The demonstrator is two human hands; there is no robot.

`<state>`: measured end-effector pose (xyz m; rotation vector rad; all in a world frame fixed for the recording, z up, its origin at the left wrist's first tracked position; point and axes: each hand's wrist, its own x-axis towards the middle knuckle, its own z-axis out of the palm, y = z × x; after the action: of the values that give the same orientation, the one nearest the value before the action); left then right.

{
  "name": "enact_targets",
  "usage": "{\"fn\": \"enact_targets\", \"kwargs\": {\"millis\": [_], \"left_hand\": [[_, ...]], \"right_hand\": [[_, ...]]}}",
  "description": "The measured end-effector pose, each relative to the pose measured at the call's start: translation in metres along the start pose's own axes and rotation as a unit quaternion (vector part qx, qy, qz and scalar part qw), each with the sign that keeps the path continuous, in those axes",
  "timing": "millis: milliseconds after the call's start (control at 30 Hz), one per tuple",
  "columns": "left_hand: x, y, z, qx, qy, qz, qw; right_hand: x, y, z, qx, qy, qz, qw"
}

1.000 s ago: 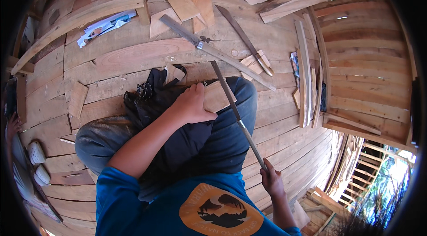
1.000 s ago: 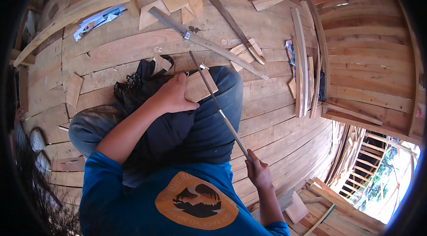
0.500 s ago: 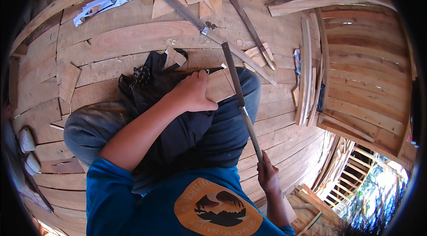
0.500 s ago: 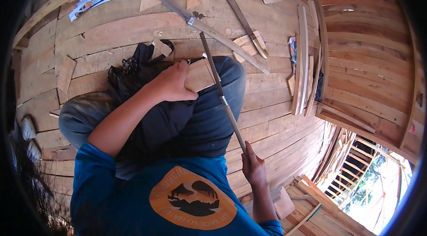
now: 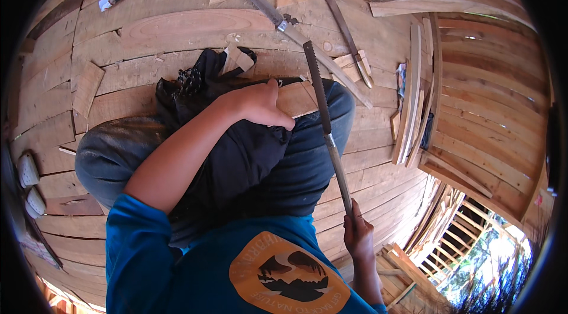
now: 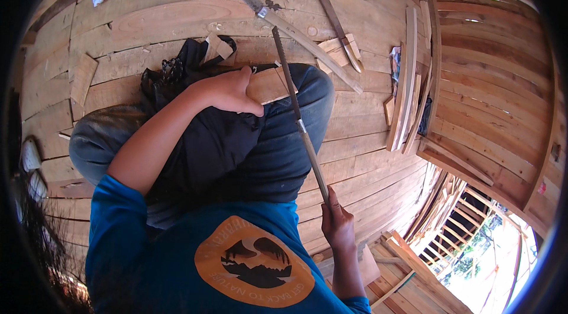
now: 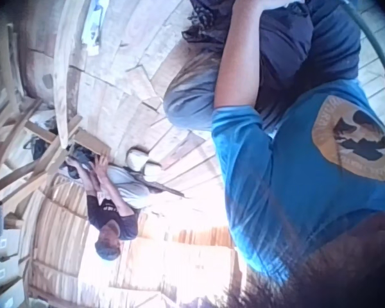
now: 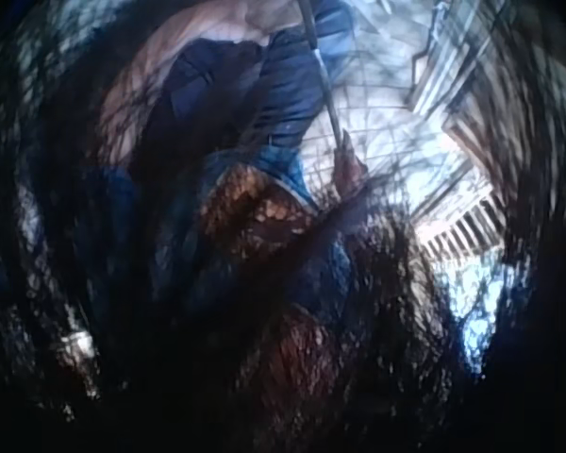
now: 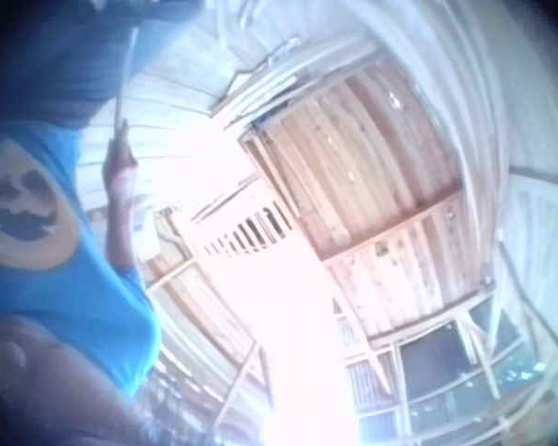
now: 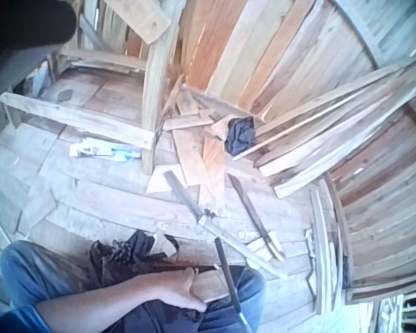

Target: The person is sawing a piece of wood with a hand saw. They hold the wood plank against the floor with one hand while moving the saw back and forth across the wood with the other.

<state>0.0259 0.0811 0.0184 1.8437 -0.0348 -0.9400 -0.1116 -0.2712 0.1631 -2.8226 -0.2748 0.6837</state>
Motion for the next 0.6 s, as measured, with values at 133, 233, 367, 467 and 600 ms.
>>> {"fn": "enact_targets", "kwargs": {"millis": [133, 233, 367, 467, 600], "left_hand": [[-0.003, 0.005, -0.01, -0.009, -0.037, -0.019, 0.999], [0.003, -0.001, -0.01, 0.009, -0.026, -0.019, 0.999], [-0.002, -0.001, -0.01, -0.003, -0.027, -0.014, 1.0], [0.001, -0.004, -0.009, 0.013, -0.007, -0.009, 1.0], [-0.005, 0.001, -0.013, 0.012, -0.036, -0.009, 0.999]], "right_hand": [[-0.008, 0.01, 0.004, -0.011, 0.018, -0.057, 0.998], [-0.006, 0.003, 0.006, 0.01, 0.026, -0.045, 0.999], [0.001, -0.01, 0.006, 0.03, 0.027, -0.034, 0.999], [0.002, -0.01, 0.008, 0.039, 0.024, -0.027, 0.999], [0.003, -0.008, 0.009, 0.054, 0.019, -0.027, 0.998]]}}
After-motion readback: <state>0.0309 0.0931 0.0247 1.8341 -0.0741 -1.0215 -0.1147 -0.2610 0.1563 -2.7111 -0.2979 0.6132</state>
